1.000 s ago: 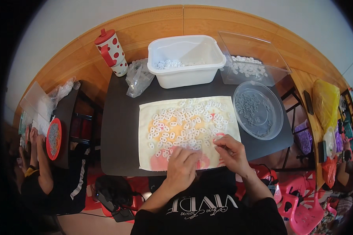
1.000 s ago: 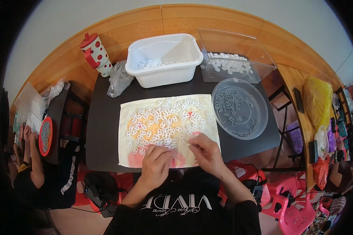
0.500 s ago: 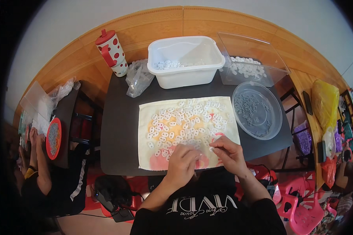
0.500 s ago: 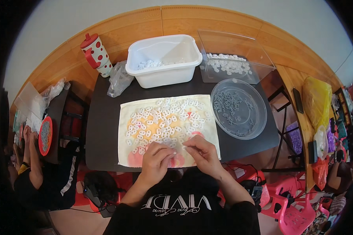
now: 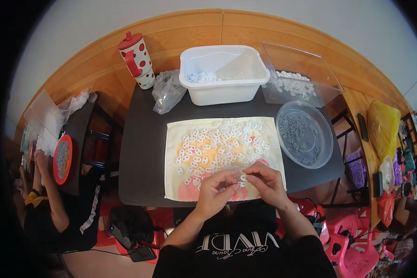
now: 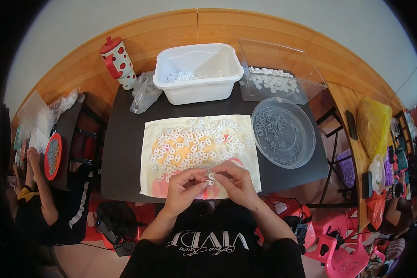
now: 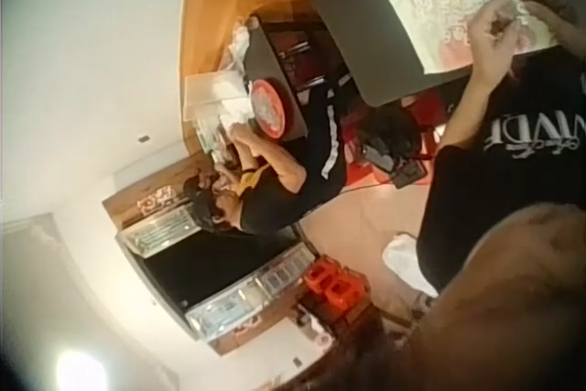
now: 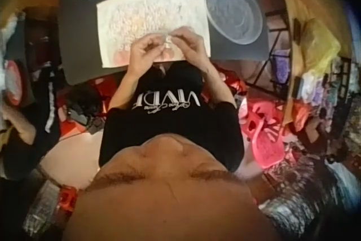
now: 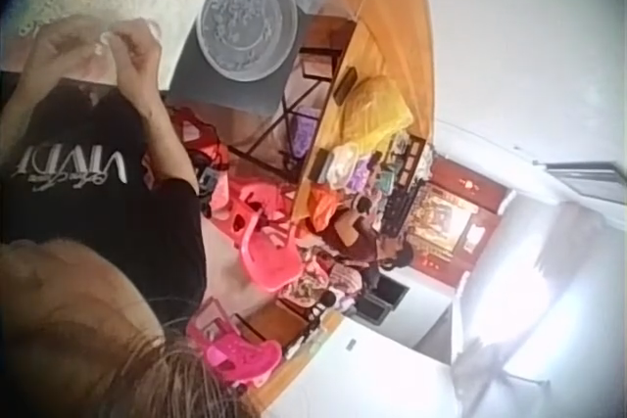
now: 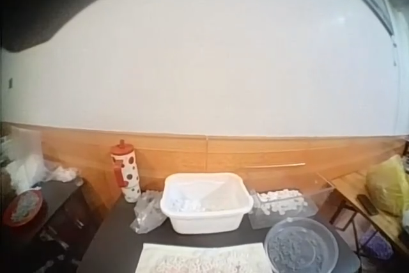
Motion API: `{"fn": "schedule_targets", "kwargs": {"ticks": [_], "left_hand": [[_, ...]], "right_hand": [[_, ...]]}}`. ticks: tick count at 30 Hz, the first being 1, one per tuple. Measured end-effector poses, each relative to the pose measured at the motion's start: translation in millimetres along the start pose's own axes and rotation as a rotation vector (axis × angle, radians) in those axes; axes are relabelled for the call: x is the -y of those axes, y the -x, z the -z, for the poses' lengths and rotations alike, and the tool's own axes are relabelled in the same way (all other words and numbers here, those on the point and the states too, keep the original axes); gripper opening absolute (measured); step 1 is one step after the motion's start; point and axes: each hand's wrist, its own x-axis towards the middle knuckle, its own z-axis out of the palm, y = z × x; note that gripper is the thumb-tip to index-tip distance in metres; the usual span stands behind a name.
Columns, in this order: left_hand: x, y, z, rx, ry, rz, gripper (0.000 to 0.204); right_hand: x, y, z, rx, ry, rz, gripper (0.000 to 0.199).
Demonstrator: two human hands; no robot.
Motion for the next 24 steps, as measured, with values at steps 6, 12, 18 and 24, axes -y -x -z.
{"fn": "schedule_targets", "kwargs": {"ticks": [6,12,18,24], "left_hand": [[1.5,-1.5,1.8,0.015,0.051,0.014,0.035],[-1.3,-0.9,0.4,0.008,0.109,0.087,0.03],[-1.3,-1.3,-1.2,0.009,0.124,0.045,0.03],[1.7,0.5,-2.2,-0.019,0.142,0.018,0.032]], "right_hand": [[-2.7,-1.2,-0.5,-0.002,-0.118,-0.1,0.01],[-4.2,-2.0,-0.3,-0.016,-0.189,-0.185,0.01],[-7.4,0.5,-2.0,0.014,-0.178,-0.123,0.008],[-6.9,1.5,-3.6,0.012,-0.152,-0.087,0.007]]}}
